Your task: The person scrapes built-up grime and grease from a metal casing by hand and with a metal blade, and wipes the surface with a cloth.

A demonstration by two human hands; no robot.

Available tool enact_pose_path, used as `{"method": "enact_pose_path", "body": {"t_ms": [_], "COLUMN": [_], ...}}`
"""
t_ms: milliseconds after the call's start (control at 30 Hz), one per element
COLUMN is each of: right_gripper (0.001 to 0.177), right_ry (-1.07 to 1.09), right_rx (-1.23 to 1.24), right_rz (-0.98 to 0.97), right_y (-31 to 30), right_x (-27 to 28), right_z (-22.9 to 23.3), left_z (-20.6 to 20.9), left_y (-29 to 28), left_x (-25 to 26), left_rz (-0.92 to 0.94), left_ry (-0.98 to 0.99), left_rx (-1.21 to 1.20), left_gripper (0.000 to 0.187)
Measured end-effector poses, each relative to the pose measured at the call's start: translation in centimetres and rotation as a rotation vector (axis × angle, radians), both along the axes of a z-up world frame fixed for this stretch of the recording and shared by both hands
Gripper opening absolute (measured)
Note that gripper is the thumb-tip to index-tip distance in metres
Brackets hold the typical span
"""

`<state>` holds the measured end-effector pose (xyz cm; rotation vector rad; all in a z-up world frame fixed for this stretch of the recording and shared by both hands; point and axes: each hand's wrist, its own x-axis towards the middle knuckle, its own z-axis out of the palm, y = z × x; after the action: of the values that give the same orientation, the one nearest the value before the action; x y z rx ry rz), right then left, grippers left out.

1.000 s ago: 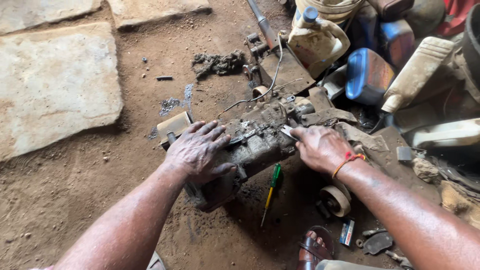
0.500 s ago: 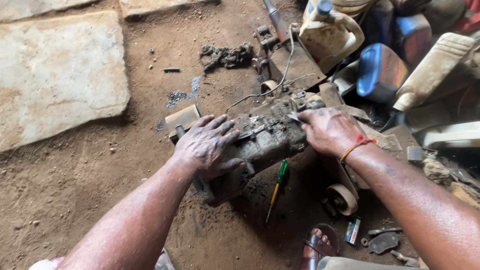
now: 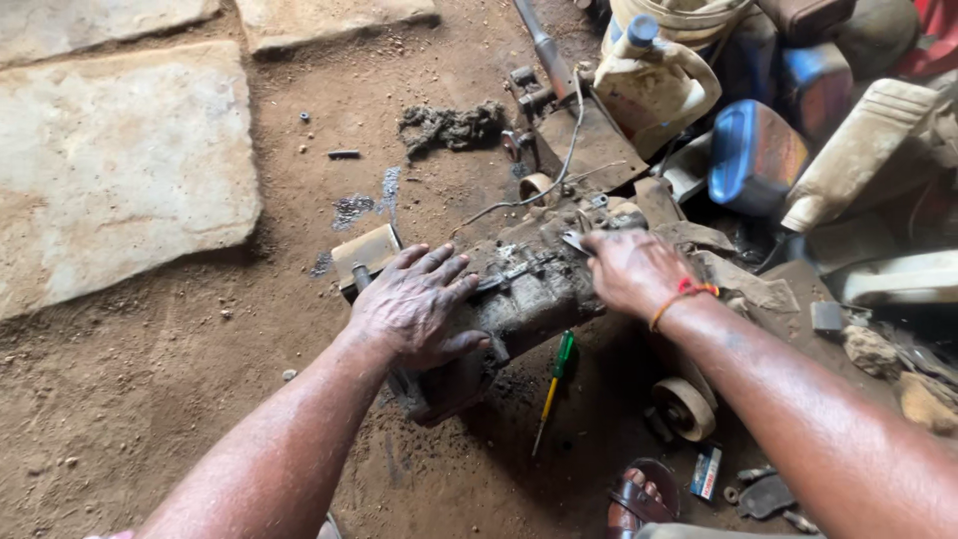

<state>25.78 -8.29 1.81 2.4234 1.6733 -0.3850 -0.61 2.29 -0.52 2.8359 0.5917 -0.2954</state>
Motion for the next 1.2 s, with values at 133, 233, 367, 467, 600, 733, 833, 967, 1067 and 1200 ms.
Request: {"method": "enact_pose_path", "body": {"t_ms": [133,233,367,467,600,733,833,967,1067,1200], "right_gripper": [0.037,0.035,0.042,0.049,0.044,0.042,0.039,0.039,0.04,0.045], "right_ry": [-0.028,-0.042,0.122,0.149,0.057,-0.018,-0.044,-0.033,-0.028,-0.05], "right_rx": [0.036,-0.115,-0.015,0.049,-0.069,-0.127,-0.14,0.051,-0.05,-0.2], "right_rz": [0.062,-0.025,-0.119,-0.039,-0.051,-0.032,-0.027,0.065,0.007,-0.022], "right_y": [0.3,0.2,0.0,-1.6,-4.3,-4.7,-4.4,-4.7,-3.9,-4.3], "right_x": [0.3,-1.1,0.1,1.1,0.3,-0.1,-0.1,0.9,1.4,0.7], "right_z": [0.3,0.5,1.7,2.7,2.9,2.8,2.2,1.9,3.0,3.4], "left_z": [-0.4,-0.1,-0.4,-0.4,0.0,-0.1,0.0,0.4,0.3,0.6], "left_y": [0.0,0.2,0.2,0.1,-0.1,-0.1,-0.1,0.0,-0.1,-0.1], "left_x": [-0.3,-0.3,-0.3,-0.3,-0.4,-0.3,-0.4,-0.3,-0.4,-0.2], "left_rz": [-0.001,0.004,0.022,-0.001,0.0,0.003,0.006,0.021,0.01,0.021], "left_ry": [0.001,-0.015,-0.019,-0.053,0.011,-0.007,-0.028,-0.004,-0.034,-0.007], "left_rx": [0.009,0.012,-0.016,0.022,0.044,0.035,0.037,0.004,0.022,0.008], "left_gripper": [0.091,0.09,0.09,0.09,0.09,0.091,0.089,0.088,0.088,0.089]}}
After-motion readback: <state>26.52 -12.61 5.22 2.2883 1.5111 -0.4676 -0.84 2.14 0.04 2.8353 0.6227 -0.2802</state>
